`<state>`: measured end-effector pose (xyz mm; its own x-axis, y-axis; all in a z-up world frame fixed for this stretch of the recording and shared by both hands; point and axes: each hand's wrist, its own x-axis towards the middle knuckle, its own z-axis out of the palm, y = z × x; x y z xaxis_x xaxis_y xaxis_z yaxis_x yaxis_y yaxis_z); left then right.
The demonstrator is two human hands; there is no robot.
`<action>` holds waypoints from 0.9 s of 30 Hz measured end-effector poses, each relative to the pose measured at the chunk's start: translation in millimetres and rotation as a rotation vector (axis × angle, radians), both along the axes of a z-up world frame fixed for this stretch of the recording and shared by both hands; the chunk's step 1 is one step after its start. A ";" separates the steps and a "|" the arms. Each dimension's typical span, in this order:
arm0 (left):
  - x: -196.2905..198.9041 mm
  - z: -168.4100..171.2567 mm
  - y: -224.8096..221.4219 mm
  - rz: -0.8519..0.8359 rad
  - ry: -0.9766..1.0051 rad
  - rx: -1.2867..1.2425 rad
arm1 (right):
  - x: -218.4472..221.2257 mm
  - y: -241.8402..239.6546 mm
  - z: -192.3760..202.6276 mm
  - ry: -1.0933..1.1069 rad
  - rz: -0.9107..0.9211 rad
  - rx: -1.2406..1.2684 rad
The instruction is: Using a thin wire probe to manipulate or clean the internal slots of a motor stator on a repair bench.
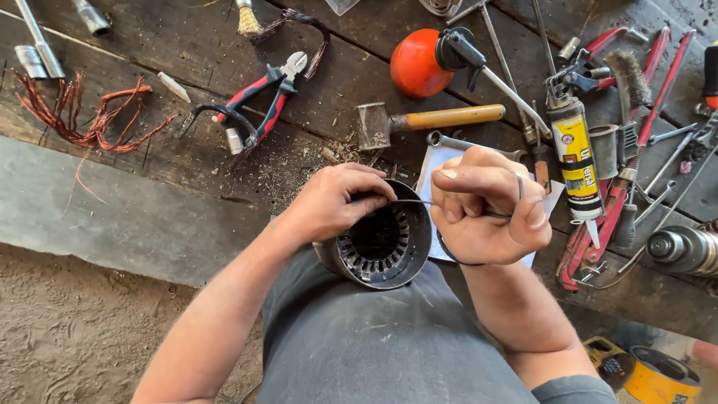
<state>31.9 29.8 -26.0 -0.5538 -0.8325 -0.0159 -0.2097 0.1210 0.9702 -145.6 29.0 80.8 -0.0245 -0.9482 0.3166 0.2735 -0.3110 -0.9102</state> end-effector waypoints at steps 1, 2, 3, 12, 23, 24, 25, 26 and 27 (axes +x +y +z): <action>0.3 0.7 -0.9 0.002 0.001 0.000 | 0.0 -1.0 1.0 0.001 0.002 0.000; 0.5 1.4 -1.9 -0.005 -0.009 -0.008 | -0.1 -2.0 2.0 0.022 0.040 0.012; 1.0 2.2 -2.3 -0.012 -0.019 -0.014 | -0.1 -2.6 3.0 0.042 0.078 0.026; 5.6 -4.2 0.7 -0.019 -0.061 -0.083 | 9.4 -58.6 2.4 0.155 0.503 -0.123; 2.4 16.9 19.4 0.227 -0.089 -0.056 | 32.9 -59.2 -2.8 -0.093 0.491 0.188; 1.1 14.0 20.7 0.242 -0.112 -0.057 | 39.0 -57.5 2.6 -0.078 0.412 0.307; 0.7 14.7 20.1 0.243 -0.111 -0.056 | 42.6 -57.0 3.3 -0.077 0.413 0.308; 0.1 15.5 19.4 0.240 -0.136 -0.056 | 46.0 -56.5 4.2 -0.033 0.360 0.346; -0.2 16.3 17.9 0.235 -0.161 -0.058 | 49.4 -56.4 5.1 0.010 0.304 0.381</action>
<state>31.7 47.7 -9.8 -0.3402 -0.9396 -0.0370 -0.3898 0.1050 0.9149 -96.2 -27.4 85.9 0.2725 -0.9606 -0.0555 0.2907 0.1371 -0.9469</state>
